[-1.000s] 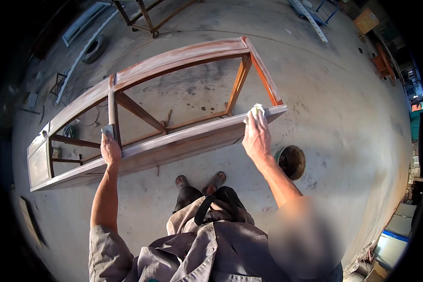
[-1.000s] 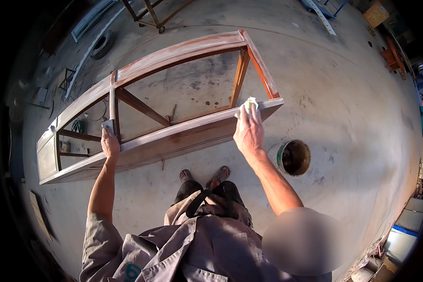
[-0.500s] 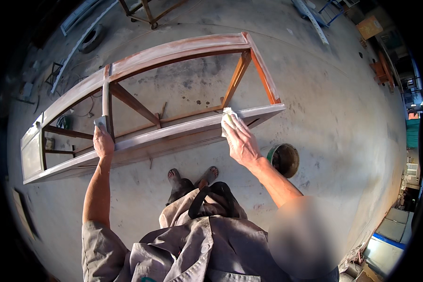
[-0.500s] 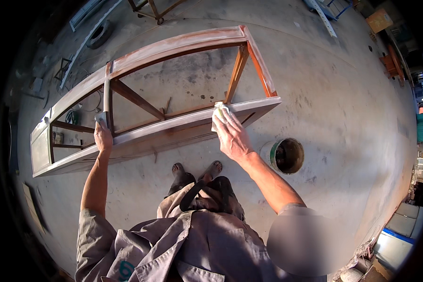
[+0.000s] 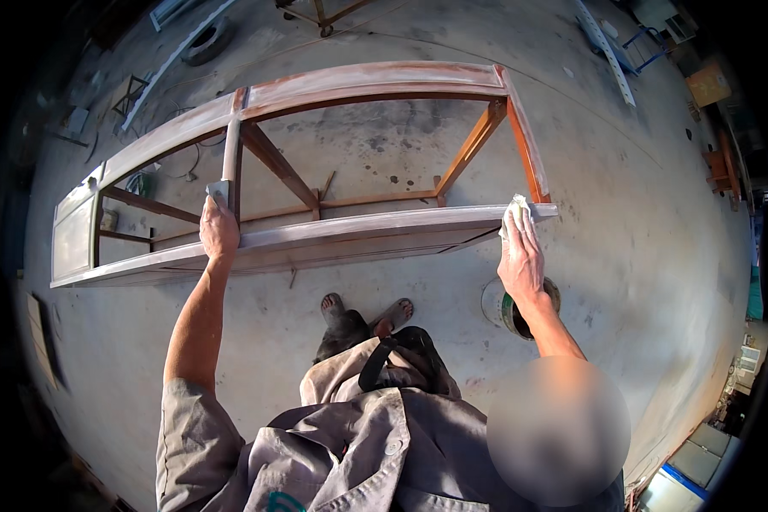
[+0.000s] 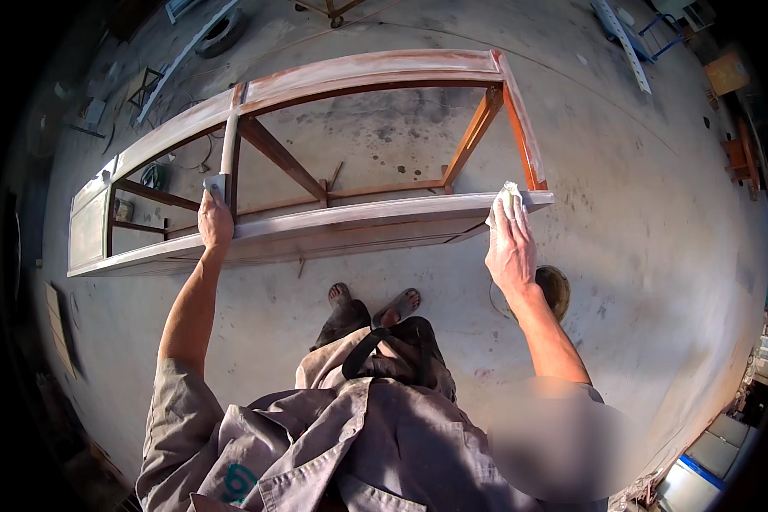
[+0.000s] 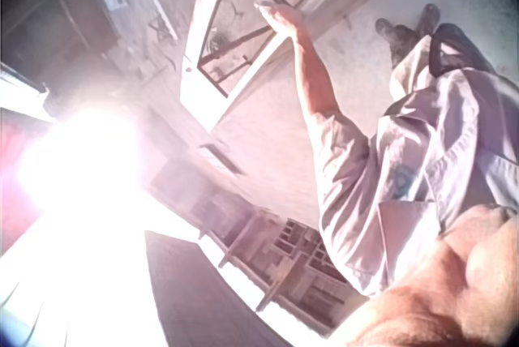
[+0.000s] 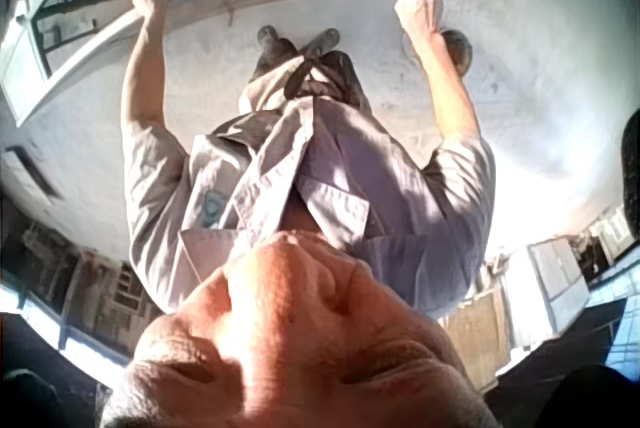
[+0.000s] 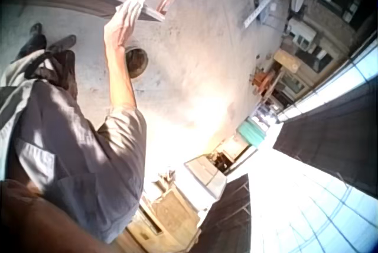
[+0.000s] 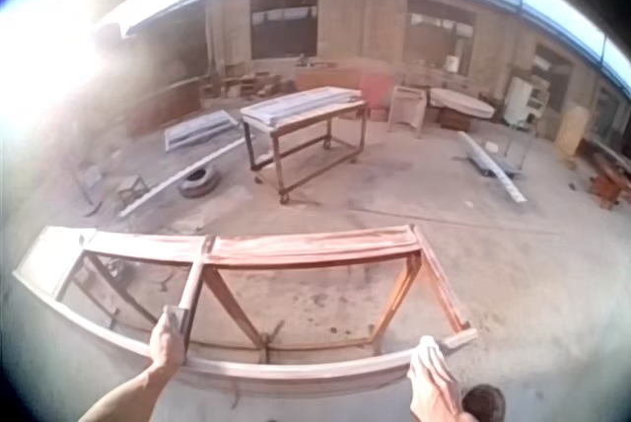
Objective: The person wipes the surface of a wooden furniture frame with a cloth, moving along its edges and panels. The person then walks away from the furniture and picks up a small object from the floor.
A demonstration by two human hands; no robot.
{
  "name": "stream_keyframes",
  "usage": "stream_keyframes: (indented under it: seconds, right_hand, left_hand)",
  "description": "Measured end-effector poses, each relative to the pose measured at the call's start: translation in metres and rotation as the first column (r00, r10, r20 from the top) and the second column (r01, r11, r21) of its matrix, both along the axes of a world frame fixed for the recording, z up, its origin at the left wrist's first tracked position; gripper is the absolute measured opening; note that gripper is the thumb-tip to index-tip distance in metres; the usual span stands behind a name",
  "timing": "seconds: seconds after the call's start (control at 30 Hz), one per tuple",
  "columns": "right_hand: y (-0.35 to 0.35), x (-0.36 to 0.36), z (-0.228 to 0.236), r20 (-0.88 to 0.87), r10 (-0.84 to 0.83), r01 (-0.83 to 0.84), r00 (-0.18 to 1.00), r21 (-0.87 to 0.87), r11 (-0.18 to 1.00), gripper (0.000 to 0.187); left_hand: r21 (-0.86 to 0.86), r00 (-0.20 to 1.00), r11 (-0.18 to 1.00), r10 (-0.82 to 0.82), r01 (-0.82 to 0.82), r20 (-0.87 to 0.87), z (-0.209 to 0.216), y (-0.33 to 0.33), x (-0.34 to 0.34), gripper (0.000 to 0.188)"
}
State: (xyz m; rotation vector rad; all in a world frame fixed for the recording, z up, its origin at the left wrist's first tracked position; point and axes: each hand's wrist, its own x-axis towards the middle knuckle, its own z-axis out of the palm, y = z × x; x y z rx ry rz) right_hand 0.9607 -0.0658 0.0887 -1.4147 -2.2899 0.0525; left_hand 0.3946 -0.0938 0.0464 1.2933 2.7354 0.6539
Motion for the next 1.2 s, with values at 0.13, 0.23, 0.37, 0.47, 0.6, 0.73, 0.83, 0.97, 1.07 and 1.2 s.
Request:
stream_keyframes:
  seconds: [0.13, 0.23, 0.37, 0.47, 0.6, 0.73, 0.83, 0.97, 1.07, 1.2]
  right_hand:
    - [-0.046, -0.171, -0.014, -0.154, 0.247, -0.254, 0.957, -0.031, 0.967, 0.048]
    - [-0.052, -0.227, -0.024, -0.173, 0.384, -0.397, 0.907, -0.044, 0.917, 0.049]
    - [-0.009, -0.086, -0.024, -0.138, 0.192, -0.192, 0.972, 0.015, 0.981, 0.044]
    - [0.019, 0.075, -0.018, 0.056, -0.291, 0.286, 0.955, 0.08, 0.955, 0.038]
    - [-0.022, 0.154, -0.001, 0.005, -0.677, 0.665, 0.736, -0.187, 0.723, 0.025]
    - [-0.165, 0.156, -0.072, -0.001, -0.772, 0.695, 0.636, -0.434, 0.573, 0.03]
    - [-0.298, 0.114, -0.144, -0.044, -0.817, 0.673, 0.576, -0.541, 0.504, 0.03]
    - [-0.432, 0.045, -0.17, 0.272, -0.87, 0.631, 0.411, -0.774, 0.056, 0.035]
    - [-0.491, 0.029, -0.189, 0.447, -0.804, 0.549, 0.392, -0.815, -0.185, 0.04]
    - [-0.492, 0.025, -0.169, 0.425, -0.891, 0.577, 0.161, -0.773, -0.264, 0.042]
  left_hand:
    - [0.027, 0.999, 0.999, -0.039, 0.039, -0.015, -0.002, 0.0, -0.001, 0.041]
    - [0.041, 0.995, 0.994, -0.102, 0.101, 0.015, -0.002, 0.005, -0.002, 0.04]
    - [0.164, 0.995, 0.982, -0.095, 0.097, -0.02, -0.019, -0.003, -0.022, 0.036]
    - [0.128, 0.996, 0.988, -0.092, 0.09, 0.008, -0.022, 0.004, -0.014, 0.036]
    - [0.141, 0.979, 0.98, -0.113, 0.138, -0.171, -0.052, -0.001, -0.053, 0.043]
    - [0.115, 0.924, 0.932, -0.315, 0.344, -0.216, -0.037, 0.01, -0.037, 0.047]
    - [0.373, 0.826, 0.751, -0.559, 0.544, -0.08, -0.02, 0.03, 0.037, 0.046]
    - [0.36, 0.593, 0.779, -0.625, 0.513, 0.508, 0.069, 0.054, 0.224, 0.045]
    - [0.421, 0.311, 0.633, -0.726, 0.65, 0.613, 0.045, 0.1, 0.303, 0.045]
    - [0.579, 0.058, 0.231, -0.952, 0.782, 0.302, 0.018, 0.151, 0.399, 0.049]
